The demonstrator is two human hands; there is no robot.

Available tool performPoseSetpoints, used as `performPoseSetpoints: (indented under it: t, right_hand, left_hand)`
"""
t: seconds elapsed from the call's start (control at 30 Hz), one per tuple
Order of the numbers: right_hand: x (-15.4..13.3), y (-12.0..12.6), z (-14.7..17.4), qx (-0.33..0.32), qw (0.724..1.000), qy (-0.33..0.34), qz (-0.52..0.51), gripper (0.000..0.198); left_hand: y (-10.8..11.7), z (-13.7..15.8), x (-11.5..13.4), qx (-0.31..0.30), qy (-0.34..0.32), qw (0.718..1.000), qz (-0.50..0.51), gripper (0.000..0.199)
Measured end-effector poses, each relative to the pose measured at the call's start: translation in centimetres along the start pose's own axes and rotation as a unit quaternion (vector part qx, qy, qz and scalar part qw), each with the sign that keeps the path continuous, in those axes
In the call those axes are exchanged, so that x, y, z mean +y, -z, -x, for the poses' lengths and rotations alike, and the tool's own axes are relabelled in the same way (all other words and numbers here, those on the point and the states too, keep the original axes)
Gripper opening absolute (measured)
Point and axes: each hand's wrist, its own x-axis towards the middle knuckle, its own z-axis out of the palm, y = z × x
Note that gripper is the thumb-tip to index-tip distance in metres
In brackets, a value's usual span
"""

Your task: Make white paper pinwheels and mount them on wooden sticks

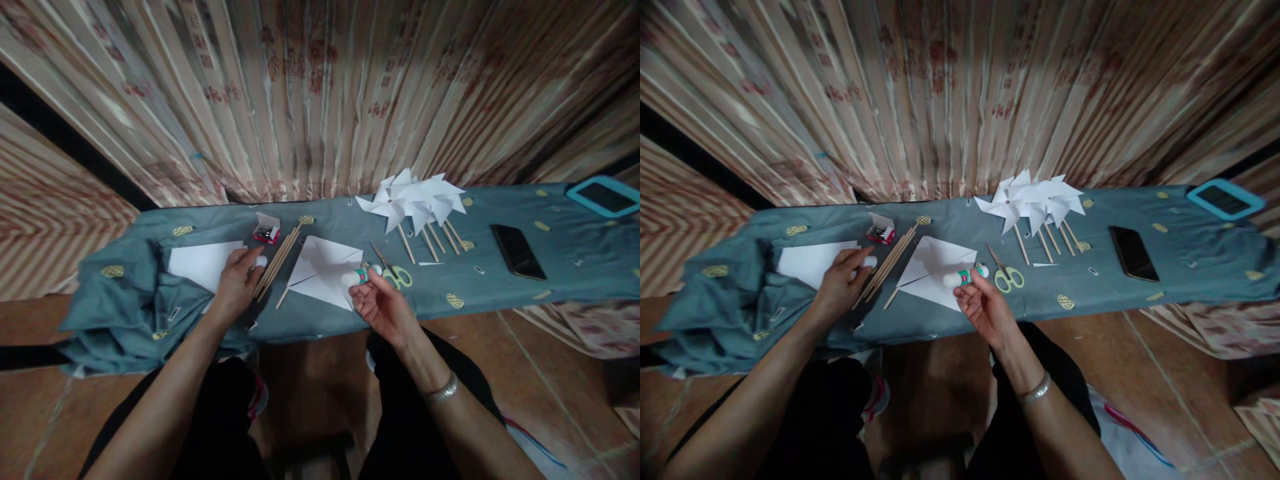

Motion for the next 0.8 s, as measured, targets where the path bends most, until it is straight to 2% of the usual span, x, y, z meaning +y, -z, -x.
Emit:
performPoseSetpoints:
  t: [0.1,0.2,0.3,0.4,0.43,0.53,0.63,0.73,0.8]
  right_hand:
    - [0.0,0.1,0.0,0.012,1.0,0.005,-0.011,0.021]
    - [-0.1,0.2,0.0,-0.003,1.0,0.0,-0.013,0.022]
    - [-0.1,0.4,0.0,-0.022,1.0,-0.003,-0.005,0.026]
    - [-0.2,0.5,-0.2,-0.003,1.0,-0.01,-0.013,0.027]
    - [-0.3,0.5,-0.2,0.007,1.0,-0.009,-0.018,0.026]
    - [-0.8,0.6,-0.3,0.028,0.999,0.021,-0.015,0.026]
    - [-1.3,0.5,-0.5,0.048,0.995,0.081,0.013,0.028]
    - [-1.3,0.1,-1.2,0.074,0.984,0.14,0.084,0.03]
    - [-1.1,-0.3,-2.0,0.07,0.966,0.191,0.162,0.029]
  left_hand:
    - [-0.9,-0.7,-1.4,-0.017,0.003,0.998,-0.055,0.046]
    - [-1.1,-1.0,-1.4,-0.02,0.002,0.997,-0.077,0.051]
    - [-0.6,-0.7,0.0,0.02,-0.05,0.995,-0.085,0.053]
    - [-0.9,0.5,2.6,0.042,-0.127,0.989,-0.066,0.044]
    - [-1.4,1.2,3.6,0.035,-0.16,0.985,-0.049,0.04]
    - [-3.4,3.1,6.3,-0.054,-0.256,0.965,-0.02,0.035]
    - [-5.5,4.4,7.8,-0.118,-0.27,0.954,-0.052,0.042]
    - [-6.7,4.7,8.2,-0.131,-0.255,0.954,-0.091,0.053]
    - [-7.1,4.6,8.1,-0.129,-0.244,0.956,-0.102,0.059]
